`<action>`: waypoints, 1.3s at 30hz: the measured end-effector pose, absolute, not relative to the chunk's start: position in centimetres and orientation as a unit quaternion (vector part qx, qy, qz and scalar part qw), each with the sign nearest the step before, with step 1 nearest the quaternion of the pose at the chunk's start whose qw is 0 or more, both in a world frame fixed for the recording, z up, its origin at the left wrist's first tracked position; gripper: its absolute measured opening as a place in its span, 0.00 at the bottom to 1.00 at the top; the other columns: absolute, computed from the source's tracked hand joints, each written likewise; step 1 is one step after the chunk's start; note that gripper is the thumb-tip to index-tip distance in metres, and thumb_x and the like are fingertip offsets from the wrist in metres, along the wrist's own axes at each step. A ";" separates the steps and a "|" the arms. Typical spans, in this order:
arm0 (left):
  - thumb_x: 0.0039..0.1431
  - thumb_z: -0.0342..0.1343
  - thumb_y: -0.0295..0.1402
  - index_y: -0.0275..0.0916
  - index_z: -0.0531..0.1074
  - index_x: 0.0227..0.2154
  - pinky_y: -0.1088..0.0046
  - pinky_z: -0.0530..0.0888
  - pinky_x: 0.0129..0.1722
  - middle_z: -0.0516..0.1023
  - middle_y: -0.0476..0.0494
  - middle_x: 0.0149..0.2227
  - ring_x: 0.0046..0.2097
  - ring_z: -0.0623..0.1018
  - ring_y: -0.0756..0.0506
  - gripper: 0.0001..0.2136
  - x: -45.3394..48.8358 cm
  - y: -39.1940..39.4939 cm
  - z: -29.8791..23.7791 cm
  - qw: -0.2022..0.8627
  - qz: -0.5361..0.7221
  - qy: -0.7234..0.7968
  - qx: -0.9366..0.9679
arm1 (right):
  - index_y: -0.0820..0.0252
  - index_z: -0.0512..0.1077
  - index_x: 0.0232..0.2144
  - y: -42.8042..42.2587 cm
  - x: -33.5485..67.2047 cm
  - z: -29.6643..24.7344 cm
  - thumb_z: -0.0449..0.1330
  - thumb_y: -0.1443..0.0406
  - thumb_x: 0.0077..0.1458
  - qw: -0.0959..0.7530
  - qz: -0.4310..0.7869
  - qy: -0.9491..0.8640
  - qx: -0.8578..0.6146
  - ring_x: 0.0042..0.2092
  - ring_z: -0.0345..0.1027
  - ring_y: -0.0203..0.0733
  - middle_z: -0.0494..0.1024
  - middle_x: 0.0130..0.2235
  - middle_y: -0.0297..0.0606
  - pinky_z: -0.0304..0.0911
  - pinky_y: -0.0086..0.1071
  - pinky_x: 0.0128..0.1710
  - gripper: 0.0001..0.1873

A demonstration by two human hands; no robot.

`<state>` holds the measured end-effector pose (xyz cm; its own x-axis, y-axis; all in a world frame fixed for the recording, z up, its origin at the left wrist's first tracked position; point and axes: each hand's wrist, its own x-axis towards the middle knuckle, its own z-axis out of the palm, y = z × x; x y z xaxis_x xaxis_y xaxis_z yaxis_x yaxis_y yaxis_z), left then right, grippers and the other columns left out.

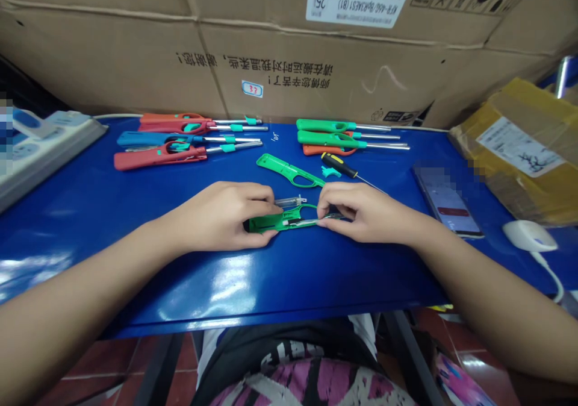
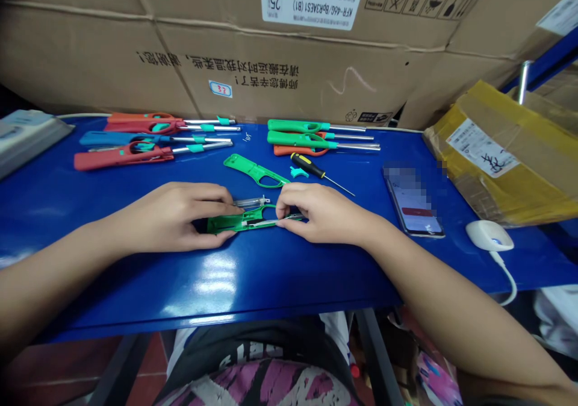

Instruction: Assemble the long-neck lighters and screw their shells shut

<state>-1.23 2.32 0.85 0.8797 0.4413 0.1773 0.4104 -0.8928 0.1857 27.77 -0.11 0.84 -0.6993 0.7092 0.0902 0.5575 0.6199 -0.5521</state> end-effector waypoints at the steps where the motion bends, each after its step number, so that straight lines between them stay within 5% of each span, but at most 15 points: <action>1: 0.63 0.57 0.37 0.41 0.79 0.46 0.72 0.73 0.38 0.80 0.45 0.42 0.40 0.81 0.45 0.12 -1.2 2.3 0.8 0.069 0.107 0.225 0.966 | 0.58 0.74 0.36 -0.1 27.8 0.8 0.61 0.68 0.59 0.149 0.247 -0.889 -0.355 0.37 0.67 0.36 0.77 0.40 0.35 0.58 0.30 0.34 0.02; 7: 0.59 0.60 0.40 0.40 0.74 0.48 0.73 0.72 0.37 0.79 0.46 0.44 0.42 0.80 0.44 0.16 -0.6 1.3 1.0 0.080 0.123 0.263 0.954 | 0.57 0.73 0.41 -0.3 27.6 0.6 0.61 0.66 0.62 0.142 0.227 -0.894 -0.359 0.40 0.69 0.38 0.77 0.42 0.36 0.61 0.31 0.37 0.05; 21: 0.65 0.58 0.35 0.41 0.77 0.39 0.76 0.65 0.29 0.79 0.50 0.35 0.32 0.75 0.51 0.06 0.5 0.3 0.4 0.189 0.162 0.349 0.903 | 0.58 0.71 0.43 -0.8 26.8 0.4 0.55 0.69 0.66 0.134 0.248 -0.900 -0.333 0.46 0.69 0.41 0.75 0.45 0.38 0.63 0.34 0.45 0.06; 39: 0.60 0.62 0.37 0.38 0.81 0.38 0.77 0.68 0.26 0.82 0.49 0.30 0.26 0.71 0.52 0.09 1.5 -0.1 -0.3 0.375 0.273 0.420 0.780 | 0.57 0.68 0.37 -1.0 26.7 0.4 0.60 0.63 0.63 0.119 0.203 -0.909 -0.344 0.34 0.65 0.35 0.74 0.37 0.32 0.54 0.30 0.31 0.04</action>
<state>1.50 -0.07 -0.29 0.4980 0.8601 0.1106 0.4506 -0.3656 0.8144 26.66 -0.98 0.45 -0.7350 0.6738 0.0761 0.5772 0.6806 -0.4512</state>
